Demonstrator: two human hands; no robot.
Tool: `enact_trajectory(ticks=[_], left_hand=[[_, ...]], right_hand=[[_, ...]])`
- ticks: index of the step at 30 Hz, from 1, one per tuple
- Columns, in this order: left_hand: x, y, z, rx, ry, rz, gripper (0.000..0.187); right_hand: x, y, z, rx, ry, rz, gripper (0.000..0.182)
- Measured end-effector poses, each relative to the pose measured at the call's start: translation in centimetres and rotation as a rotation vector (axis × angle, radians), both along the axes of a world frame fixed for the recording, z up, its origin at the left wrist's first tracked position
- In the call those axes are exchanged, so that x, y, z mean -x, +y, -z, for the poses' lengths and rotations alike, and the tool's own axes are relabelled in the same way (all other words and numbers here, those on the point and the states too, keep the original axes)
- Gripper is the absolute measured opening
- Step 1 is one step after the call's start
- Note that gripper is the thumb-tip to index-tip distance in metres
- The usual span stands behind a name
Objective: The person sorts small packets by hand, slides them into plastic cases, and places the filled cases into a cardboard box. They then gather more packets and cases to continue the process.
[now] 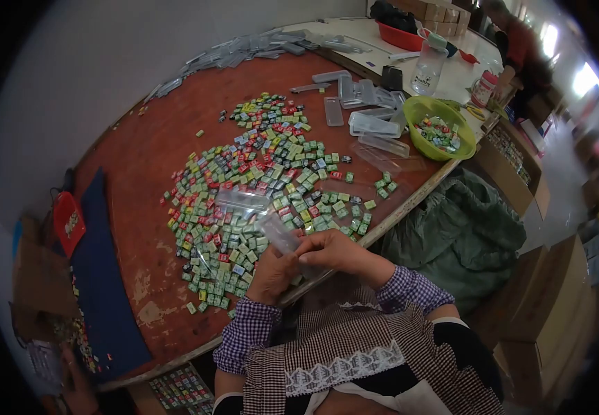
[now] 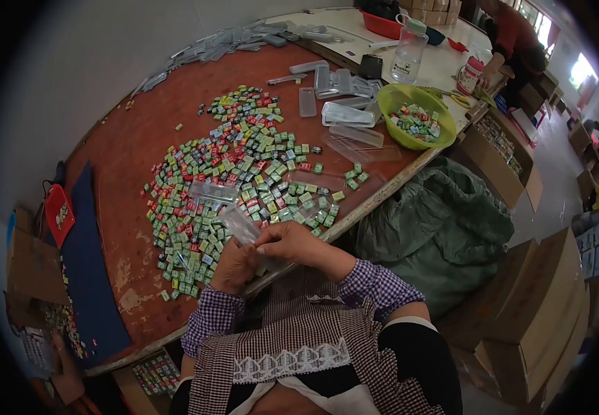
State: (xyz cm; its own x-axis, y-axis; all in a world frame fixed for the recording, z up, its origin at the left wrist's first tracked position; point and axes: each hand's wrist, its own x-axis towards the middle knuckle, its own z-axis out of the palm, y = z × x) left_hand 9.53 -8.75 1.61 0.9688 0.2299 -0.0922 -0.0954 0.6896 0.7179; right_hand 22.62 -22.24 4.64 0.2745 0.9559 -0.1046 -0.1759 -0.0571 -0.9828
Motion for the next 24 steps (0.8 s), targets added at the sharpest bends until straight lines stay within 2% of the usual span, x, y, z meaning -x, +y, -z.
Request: enact_trajectory(ticks=[4, 7, 9, 11, 12, 14, 15, 16, 18, 22, 24], left_hand=[[0.1, 0.2, 0.0, -0.040, 0.097, -0.062, 0.063], [-0.4, 0.3, 0.1, -0.142, 0.205, -0.155, 0.054], [-0.1, 0.6, -0.2, -0.023, 0.194, -0.241, 0.057], [-0.1, 0.6, -1.1, 0.023, 0.173, -0.262, 0.064], [-0.1, 0.3, -0.9, 0.001, 0.150, -0.265, 0.065], [-0.9, -0.5, -0.3, -0.048, 0.097, -0.266, 0.066], [-1.2, -0.9, 0.0, -0.058, 0.072, -0.283, 0.057], [-1.0, -0.6, 0.4, -0.088, 0.042, -0.242, 0.057], [-0.5, 0.2, 0.9, -0.147, -0.021, -0.138, 0.057], [0.1, -0.5, -1.3, -0.194, 0.105, -0.181, 0.044], [0.2, -0.2, -0.5, -0.175, 0.057, -0.159, 0.046]], right_hand=[[-0.2, 0.7, 0.3, 0.114, 0.052, 0.035, 0.015], [-1.0, 0.7, -0.3, 0.049, -0.473, 0.184, 0.017], [-3.4, 0.2, -1.7, 0.081, -0.603, 0.386, 0.013], [-5.6, -0.5, -2.4, 0.047, -0.463, 0.555, 0.010], [-5.7, -0.6, -2.6, 0.046, -0.699, 0.610, 0.009], [-3.7, -0.1, -2.1, -0.057, -0.865, 0.523, 0.008], [-2.3, 0.1, -1.8, -0.109, -0.946, 0.486, 0.008], [-0.8, 0.4, -2.0, -0.025, -0.825, 0.340, 0.009], [0.3, 1.0, 0.5, -0.024, -0.585, 0.177, 0.012], [-0.3, 1.0, 0.1, 0.089, -0.173, 0.063, 0.013], [-0.6, 0.8, 0.2, 0.075, -0.003, 0.033, 0.014]])
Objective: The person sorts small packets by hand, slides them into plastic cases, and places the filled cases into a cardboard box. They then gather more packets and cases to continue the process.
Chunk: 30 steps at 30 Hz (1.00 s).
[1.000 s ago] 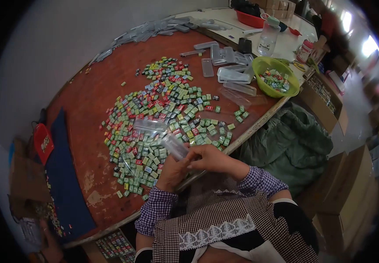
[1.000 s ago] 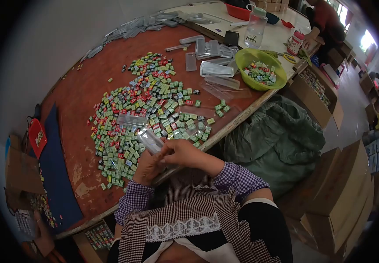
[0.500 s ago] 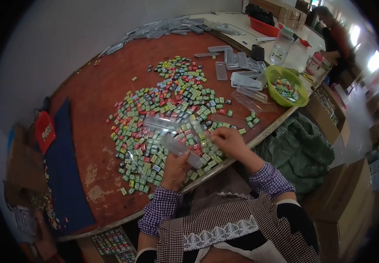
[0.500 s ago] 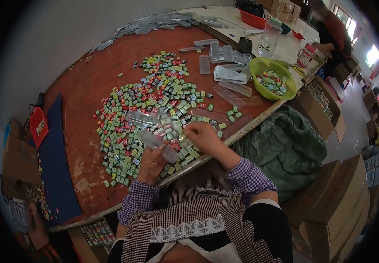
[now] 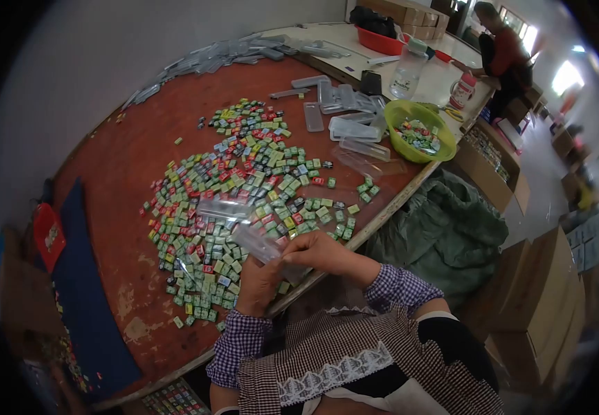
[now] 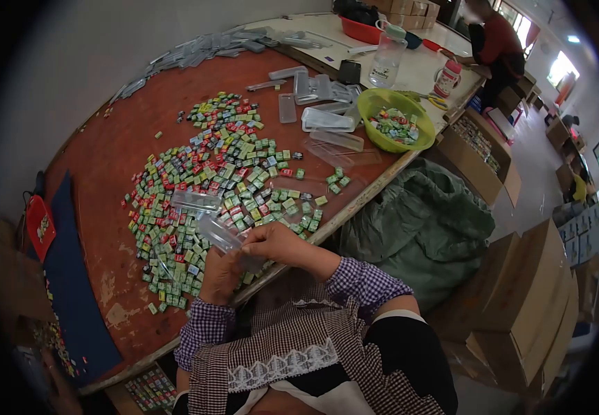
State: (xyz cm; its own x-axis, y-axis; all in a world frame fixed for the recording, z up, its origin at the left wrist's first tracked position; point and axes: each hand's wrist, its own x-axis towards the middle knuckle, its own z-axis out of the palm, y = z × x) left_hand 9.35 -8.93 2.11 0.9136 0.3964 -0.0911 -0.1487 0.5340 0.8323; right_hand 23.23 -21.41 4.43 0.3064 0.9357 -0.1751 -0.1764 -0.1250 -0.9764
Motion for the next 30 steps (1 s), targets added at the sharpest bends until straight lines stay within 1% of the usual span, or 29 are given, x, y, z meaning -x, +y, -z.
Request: enact_trajectory(ticks=[1, 4, 7, 10, 11, 13, 15, 18, 19, 21, 23, 26, 28, 30], left_hand=[[0.1, -0.3, -0.4, 0.042, 0.020, -0.035, 0.047], [0.0, -0.1, 0.0, 0.069, 0.002, -0.023, 0.046], [-0.1, 0.0, 0.3, -0.018, 0.069, -0.083, 0.041], [-0.1, 0.1, -0.2, 0.005, 0.140, -0.116, 0.040], [0.0, 0.2, -0.4, 0.062, 0.113, -0.119, 0.039], [0.3, 0.5, -0.6, 0.178, 0.055, -0.133, 0.039], [0.0, 0.5, 0.2, 0.153, 0.040, -0.117, 0.041], [-0.3, -0.1, -0.6, 0.128, 0.058, -0.113, 0.043], [-0.4, 0.1, -1.0, 0.084, 0.050, -0.111, 0.044], [-0.4, -0.4, -1.0, 0.025, 0.047, -0.111, 0.047], [-0.4, -0.5, -0.7, -0.013, 0.043, -0.096, 0.048], [-0.1, -0.1, -0.5, -0.072, 0.076, -0.092, 0.050], [-0.1, -0.2, 0.2, -0.138, 0.106, -0.115, 0.051], [-0.2, -0.2, 0.5, -0.103, 0.082, -0.110, 0.055]], right_hand=[[-0.3, 0.1, 1.0, -0.023, 0.009, -0.020, 0.016], [-0.3, 0.2, 1.3, 0.033, 0.028, -0.023, 0.017], [1.0, 0.5, 0.1, 0.108, -0.296, 0.043, 0.015], [-0.1, 0.5, 0.0, -0.001, -0.751, 0.164, 0.010], [-1.2, 0.2, -0.4, -0.224, -0.821, 0.342, 0.008], [-5.4, -0.5, -1.6, -0.315, -1.306, 0.704, 0.009], [-9.5, -1.4, -3.7, -0.361, -1.476, 0.860, 0.010], [-12.3, -2.0, 0.0, 0.038, -1.630, 0.467, 0.015], [-10.2, -1.2, -0.5, -0.124, -1.503, 0.405, 0.019], [-4.6, -0.7, -2.2, 0.049, -0.869, 0.126, 0.018], [-1.1, 0.2, -2.1, 0.025, -0.610, -0.104, 0.017], [-1.3, 1.2, 1.8, -0.110, -0.531, -0.093, 0.024], [-0.8, 1.1, 1.1, -0.113, -0.607, -0.053, 0.024], [-0.6, 0.8, 0.1, -0.086, -0.643, -0.046, 0.026]])
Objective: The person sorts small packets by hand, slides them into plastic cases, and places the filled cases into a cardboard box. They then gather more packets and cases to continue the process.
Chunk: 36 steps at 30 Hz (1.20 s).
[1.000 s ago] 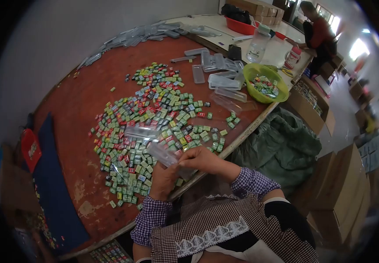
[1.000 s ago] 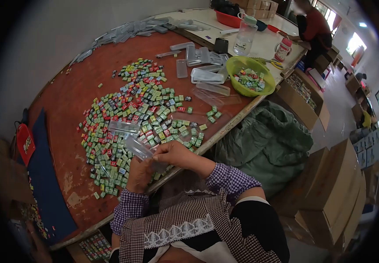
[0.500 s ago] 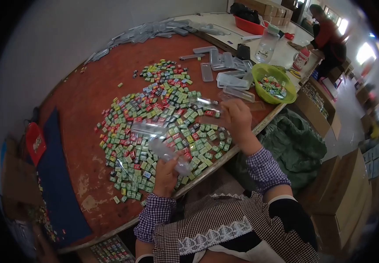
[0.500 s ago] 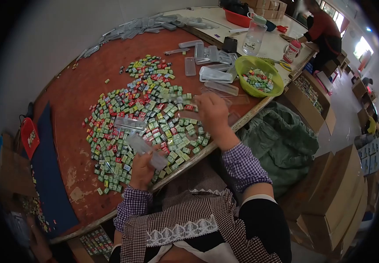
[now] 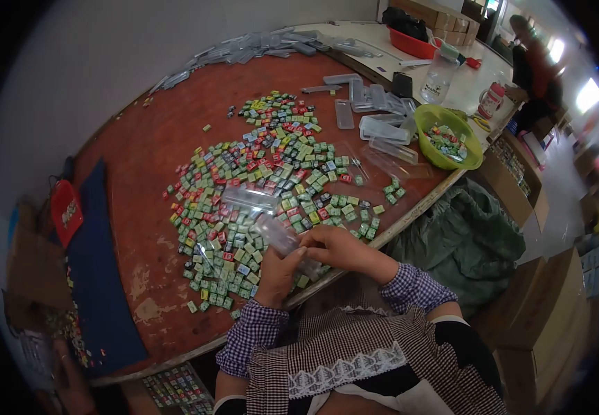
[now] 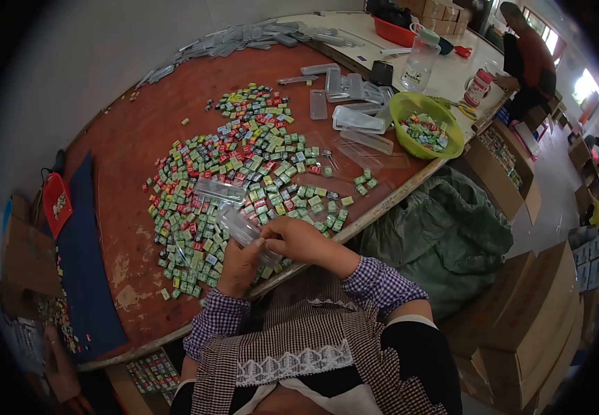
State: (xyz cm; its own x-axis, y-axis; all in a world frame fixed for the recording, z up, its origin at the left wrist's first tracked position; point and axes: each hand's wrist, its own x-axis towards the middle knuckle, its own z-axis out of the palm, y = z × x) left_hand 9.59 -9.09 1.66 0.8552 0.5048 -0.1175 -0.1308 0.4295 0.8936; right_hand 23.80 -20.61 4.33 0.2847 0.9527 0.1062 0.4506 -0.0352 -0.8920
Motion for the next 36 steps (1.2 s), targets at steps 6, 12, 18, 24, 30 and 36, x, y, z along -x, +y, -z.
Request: enact_trajectory(ticks=[6, 12, 18, 24, 30, 36], left_hand=[[-0.2, 0.3, 0.2, 0.049, 0.007, -0.029, 0.054], [0.0, -0.1, -0.5, 0.126, -0.059, -0.012, 0.056], [0.3, -0.2, -1.1, 0.108, -0.032, 0.028, 0.057], [0.3, -0.2, -0.5, 0.081, -0.029, -0.011, 0.052], [0.4, -0.3, -0.6, 0.090, 0.005, -0.002, 0.055], [0.3, -0.1, -0.9, 0.348, -0.058, -0.023, 0.061]], right_hand=[[0.4, -0.3, -1.7, 0.169, -0.043, -0.103, 0.037], [-0.3, -0.3, 0.5, 0.032, 0.314, -0.095, 0.025], [0.4, -0.3, -0.2, 0.108, 0.194, -0.072, 0.017], [-0.2, -0.5, -0.2, 0.079, 0.171, -0.094, 0.017], [-0.1, -0.8, 0.6, 0.020, 0.268, -0.081, 0.013], [-8.5, -5.1, -3.7, -0.301, -0.867, 0.576, 0.021]])
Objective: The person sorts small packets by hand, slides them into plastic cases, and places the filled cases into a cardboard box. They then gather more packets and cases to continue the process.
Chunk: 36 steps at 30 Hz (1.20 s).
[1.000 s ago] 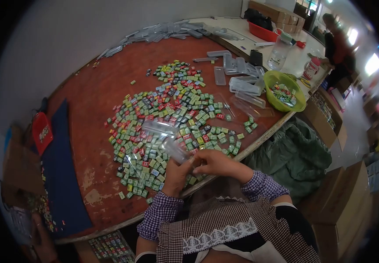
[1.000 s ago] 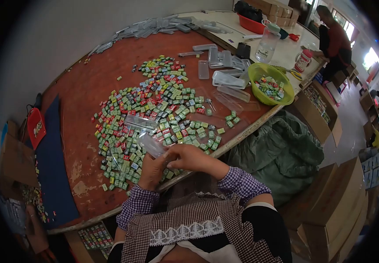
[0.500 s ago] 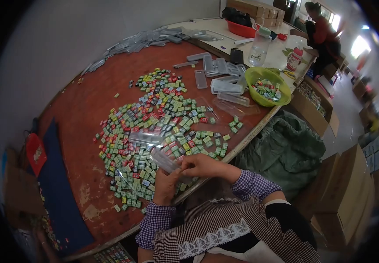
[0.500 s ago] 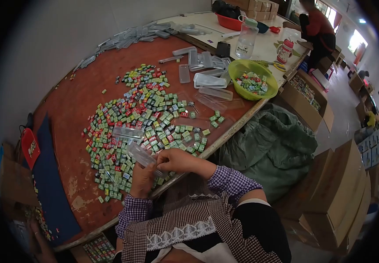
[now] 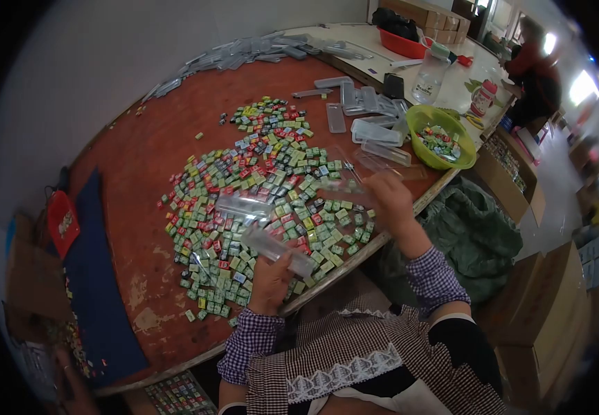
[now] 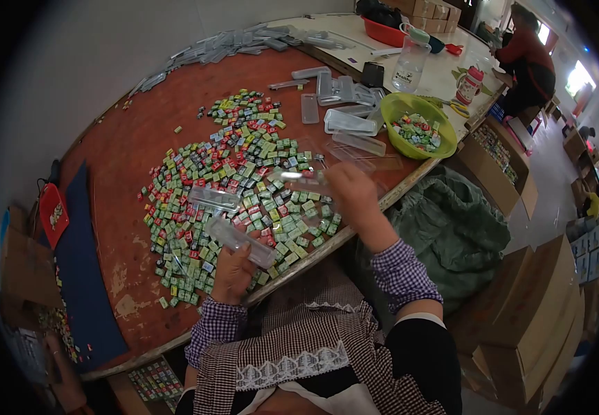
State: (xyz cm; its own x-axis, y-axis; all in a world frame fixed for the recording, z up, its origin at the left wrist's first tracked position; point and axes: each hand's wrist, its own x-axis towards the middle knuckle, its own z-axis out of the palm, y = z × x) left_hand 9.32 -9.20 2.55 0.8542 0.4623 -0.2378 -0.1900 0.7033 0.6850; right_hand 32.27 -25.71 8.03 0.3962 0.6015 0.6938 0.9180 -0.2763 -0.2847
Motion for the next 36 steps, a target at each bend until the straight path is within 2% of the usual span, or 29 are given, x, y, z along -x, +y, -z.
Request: enact_trajectory(ticks=[1, 4, 5, 7, 9, 12, 15, 21, 22, 25, 26, 28, 30, 33, 34, 36], left_hand=[[-0.1, 0.1, 0.2, -0.001, -0.038, 0.028, 0.062], [-0.6, -0.1, 0.3, -0.077, -0.070, 0.052, 0.068], [-0.9, -0.5, 0.4, -0.111, -0.067, 0.047, 0.071], [-1.2, -1.1, 0.9, -0.161, -0.075, 0.066, 0.074], [-1.4, -1.2, 1.5, -0.248, -0.068, 0.100, 0.077], [-0.3, -0.8, 0.5, -0.178, -0.053, 0.133, 0.078], [0.4, -0.2, 0.9, -0.120, -0.037, 0.171, 0.076], [0.3, 0.1, 0.7, -0.034, -0.023, 0.180, 0.076], [0.2, 0.0, 0.8, -0.055, -0.015, 0.175, 0.074], [0.0, -0.2, 0.1, -0.104, 0.077, 0.156, 0.071], [-0.1, -0.1, -0.2, -0.079, 0.055, 0.127, 0.071], [0.0, -0.1, -0.5, -0.024, 0.017, 0.068, 0.071], [0.0, 0.1, 0.5, -0.005, -0.029, 0.110, 0.071], [0.0, -0.2, 1.0, -0.088, -0.036, 0.145, 0.062], [0.0, -0.3, 0.7, -0.088, -0.009, 0.130, 0.062], [-0.4, -0.5, 0.4, -0.099, -0.045, 0.108, 0.065]], right_hand=[[-1.2, -0.6, -0.4, 0.012, -0.032, 0.084, 0.024], [-0.2, -0.8, 0.6, 0.149, 0.119, 0.105, 0.024], [1.9, -0.2, 0.9, 0.098, 0.279, -0.052, 0.023], [6.4, 1.6, -0.1, 0.292, 0.666, -0.372, 0.023], [9.0, 3.7, 2.5, 0.255, 0.585, -0.536, 0.023], [8.8, 4.1, 2.7, 0.426, 0.982, -0.603, 0.025], [8.5, 4.0, 3.8, 0.343, 1.217, -0.700, 0.020], [8.0, 3.8, 3.4, 0.294, 1.503, -0.803, 0.019], [7.8, 3.7, 3.2, 0.325, 1.505, -0.783, 0.015], [7.3, 3.6, 3.2, 0.224, 0.978, -0.624, 0.013], [6.1, 3.5, 2.4, 0.139, 0.580, -0.442, 0.011], [2.6, 3.3, -0.1, -0.045, 0.111, -0.105, 0.010], [-1.9, 3.0, -0.9, -0.206, 0.024, 0.034, 0.010], [-5.4, 2.4, 3.6, 0.208, 0.058, 0.155, 0.012], [-3.0, 2.7, 2.8, 0.118, 0.131, -0.049, 0.018], [2.8, 3.5, 1.7, 0.143, 0.410, -0.441, 0.023]])
